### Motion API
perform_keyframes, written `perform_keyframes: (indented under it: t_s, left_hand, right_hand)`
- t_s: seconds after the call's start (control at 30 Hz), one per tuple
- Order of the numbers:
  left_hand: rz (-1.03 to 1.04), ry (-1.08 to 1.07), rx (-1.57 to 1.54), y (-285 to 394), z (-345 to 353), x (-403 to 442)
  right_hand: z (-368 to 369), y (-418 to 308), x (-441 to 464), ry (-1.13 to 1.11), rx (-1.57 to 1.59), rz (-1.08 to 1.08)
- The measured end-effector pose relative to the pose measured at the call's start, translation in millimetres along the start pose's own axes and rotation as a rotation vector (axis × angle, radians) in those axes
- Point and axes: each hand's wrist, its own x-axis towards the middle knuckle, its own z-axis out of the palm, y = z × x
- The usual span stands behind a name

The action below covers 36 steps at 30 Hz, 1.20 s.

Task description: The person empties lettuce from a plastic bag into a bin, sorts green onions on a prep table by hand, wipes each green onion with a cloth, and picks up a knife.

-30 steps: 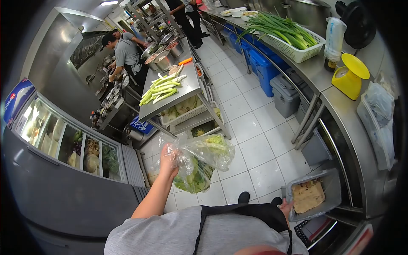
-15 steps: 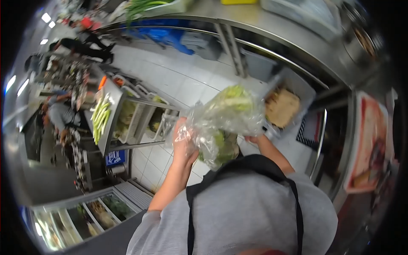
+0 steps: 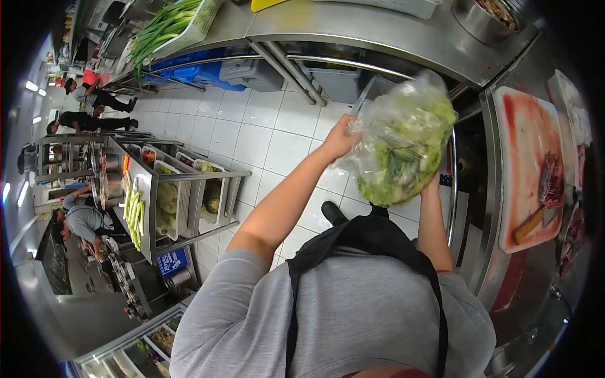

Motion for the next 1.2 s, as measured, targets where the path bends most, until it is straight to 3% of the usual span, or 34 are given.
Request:
perform_keyframes:
  t_s: [0.03,0.07,0.1,0.13,0.17,0.2,0.3,0.37,0.47,0.5,0.53,0.63,0.7,0.77,0.8,0.87,0.9,0.97,1.0,1.03,1.07,1.1,1.17,1.2]
  left_hand:
    - [-0.13,-0.065,0.24,-7,-1,12]
    - [-0.258,-0.129,0.48,-12,0,21]
    - [-0.26,-0.134,0.479,-14,1,25]
    - [-0.313,-0.068,0.617,-16,0,28]
    - [-0.366,0.003,0.756,-19,-4,31]
    - [-0.105,0.09,0.935,-34,-10,31]
    - [0.031,0.104,0.824,-55,-29,28]
    - [0.089,0.173,0.842,-57,-32,19]
    - [0.448,0.407,1.105,-33,-26,2]
    - [0.439,0.41,1.103,-27,-20,-1]
    - [0.366,0.327,0.956,-22,-11,-5]
    - [0.344,0.179,0.747,-32,21,-2]
    - [0.392,0.107,0.685,-41,42,9]
    - [0.029,0.158,0.623,-51,53,27]
    - [0.232,0.247,0.568,-66,48,37]
    - [0.12,0.16,0.491,-69,37,40]
    - [0.01,0.079,0.42,-61,28,38]
    - [0.043,0.059,0.359,-65,16,34]
    - [0.095,0.001,0.381,-66,11,32]
    - [0.153,-0.055,0.403,-66,7,34]
    - [0.068,-0.117,0.416,-43,12,24]
    - [0.06,-0.118,0.418,-46,14,20]
    - [0.043,-0.098,0.367,-47,15,14]
    - [0.024,-0.053,0.293,-42,16,12]
  right_hand:
    - [-19,3,17,0.008,0.003,-0.004]
    - [-46,12,48,0.043,-0.354,-0.151]
    - [-41,12,56,0.077,-0.714,-0.296]
    - [-38,3,62,0.137,-0.828,-0.116]
    - [-29,4,68,0.137,-0.826,-0.112]
    - [-23,6,76,0.14,-0.814,-0.103]
    - [-6,5,104,0.089,-0.888,-0.081]
    - [10,14,115,0.205,-1.063,-0.23]
    - [42,7,96,0.094,-0.959,-0.28]
    - [50,6,89,0.025,-0.895,-0.334]
    - [58,1,81,0.0,-0.736,-0.241]
    - [96,5,61,-0.056,-0.754,-0.284]
    - [100,19,56,-0.07,-0.832,-0.278]
    - [90,38,55,-0.372,-1.095,-0.275]
    - [81,39,58,-0.364,-1.099,-0.275]
    - [64,32,67,-0.442,-1.288,-0.245]
    - [54,19,79,-0.262,-1.223,-0.259]
    - [15,4,117,-0.026,-1.479,-0.466]
    - [4,3,131,-0.022,-1.471,-0.462]
    - [-1,1,147,-0.069,-1.654,-0.436]
    - [-4,1,160,-0.118,-1.837,-0.401]
    - [-1,2,166,-0.118,-1.835,-0.392]
    - [5,11,179,-0.201,-2.205,0.008]
    - [-1,15,186,-0.208,-2.201,0.01]
